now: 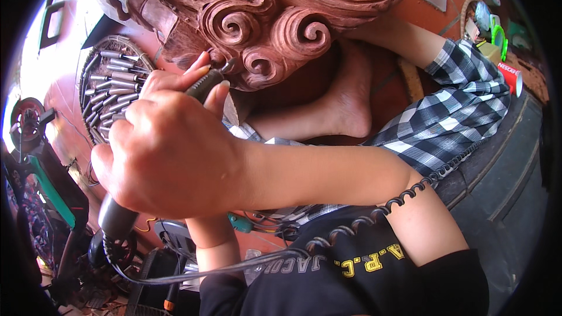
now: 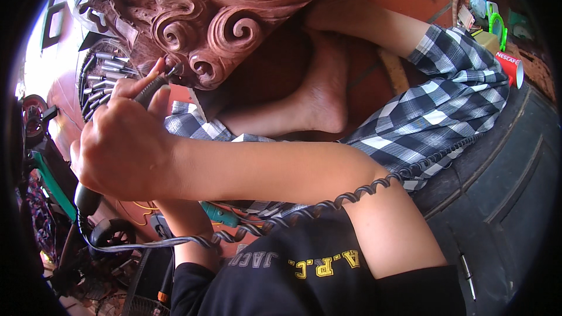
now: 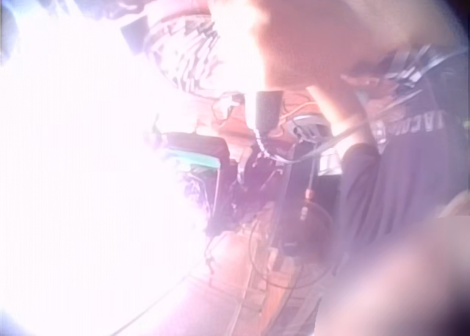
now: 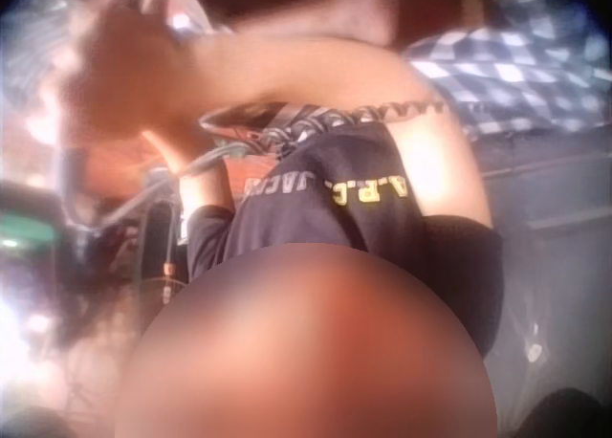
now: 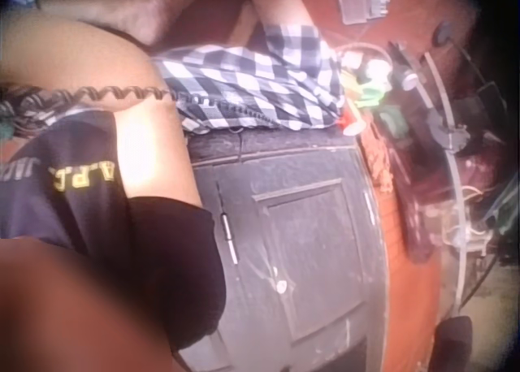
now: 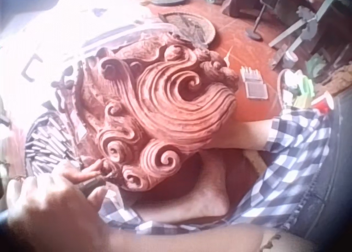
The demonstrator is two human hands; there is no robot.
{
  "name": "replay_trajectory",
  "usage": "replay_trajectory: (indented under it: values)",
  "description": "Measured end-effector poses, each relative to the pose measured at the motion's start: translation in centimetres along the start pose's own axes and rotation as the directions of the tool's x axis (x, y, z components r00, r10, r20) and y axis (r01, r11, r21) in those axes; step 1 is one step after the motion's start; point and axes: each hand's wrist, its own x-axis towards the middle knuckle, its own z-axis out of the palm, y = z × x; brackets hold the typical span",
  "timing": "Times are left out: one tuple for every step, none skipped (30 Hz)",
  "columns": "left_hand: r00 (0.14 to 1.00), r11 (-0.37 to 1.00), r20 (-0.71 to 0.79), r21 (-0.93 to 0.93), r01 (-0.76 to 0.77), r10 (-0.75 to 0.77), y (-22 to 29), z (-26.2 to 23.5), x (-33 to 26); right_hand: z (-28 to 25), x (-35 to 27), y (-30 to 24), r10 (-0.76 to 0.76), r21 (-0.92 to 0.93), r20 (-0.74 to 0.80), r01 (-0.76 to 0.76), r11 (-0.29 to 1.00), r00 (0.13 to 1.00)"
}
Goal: The person uses a rotary carving tool to refine details on a large wooden mask-like sculpture. They hold the tool with both hands and carefully carve swirling patterns on the surface. The person occasionally pauses to inspect the work and adjust their grip.
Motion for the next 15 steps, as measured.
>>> replay_trajectory:
  values:
    - [1.0,1.0,0.005,0.004,-0.003,0.003,0.0,0.1,0.1,0.0,0.2,0.4,-0.006,-0.009,-0.005,0.006,1.0,1.0]
    - [1.0,1.0,0.007,0.009,-0.006,0.006,-0.1,0.0,0.2,0.0,0.4,0.6,-0.013,-0.014,-0.011,0.013,1.0,1.0]
    - [1.0,1.0,0.015,0.014,-0.007,0.007,-0.1,0.0,0.3,0.1,0.5,0.8,-0.019,-0.057,-0.034,0.017,0.998,0.999]
    - [1.0,1.0,0.023,0.021,-0.012,0.011,-0.3,-0.1,0.4,0.2,0.5,0.9,-0.018,-0.061,-0.031,0.016,0.998,0.999]
    - [1.0,0.999,0.028,0.029,-0.015,0.014,-0.3,-0.2,0.6,0.3,0.6,0.9,-0.019,-0.064,-0.029,0.017,0.998,0.999]
    - [0.999,0.999,0.029,0.029,-0.022,0.021,-0.5,0.0,0.5,0.4,0.5,1.1,-0.019,-0.077,-0.022,0.017,0.997,1.0]
    - [0.999,0.999,0.029,0.027,-0.031,0.03,-0.6,0.4,0.6,0.4,0.3,1.3,-0.012,-0.072,-0.016,0.011,0.997,1.0]
    - [0.999,0.999,0.031,0.024,-0.042,0.041,-0.6,0.8,0.7,0.2,0.1,1.6,-0.005,-0.07,-0.01,0.004,0.998,1.0]
    - [0.998,0.999,0.035,0.018,-0.05,0.05,-0.7,1.3,1.1,-0.1,-0.1,2.0,0.003,-0.072,-0.003,-0.003,0.997,1.0]
    - [0.998,0.998,0.039,0.056,-0.041,0.039,-0.5,0.3,0.7,0.2,0.0,1.3,0.016,-0.051,-0.021,-0.017,0.999,1.0]
    - [0.999,0.996,0.046,0.091,-0.028,0.024,-0.4,-0.3,0.5,0.4,-0.2,0.7,0.032,-0.033,-0.037,-0.033,0.999,0.999]
    - [0.998,0.995,0.052,0.095,-0.032,0.027,-0.4,-0.2,0.7,0.4,-0.4,0.7,0.047,-0.05,-0.051,-0.049,0.998,0.998]
    - [0.998,0.994,0.051,0.1,-0.041,0.036,-0.7,-0.1,0.7,0.5,-0.8,0.5,0.069,-0.001,-0.055,-0.07,0.998,0.996]
    - [0.998,0.994,0.052,0.103,-0.046,0.041,-0.8,0.1,0.9,0.6,-0.9,0.4,0.073,-0.028,-0.061,-0.075,0.997,0.995]
    - [0.997,0.993,0.056,0.109,-0.055,0.049,-0.8,0.3,1.0,0.6,-0.8,0.2,0.074,-0.056,-0.073,-0.079,0.995,0.995]
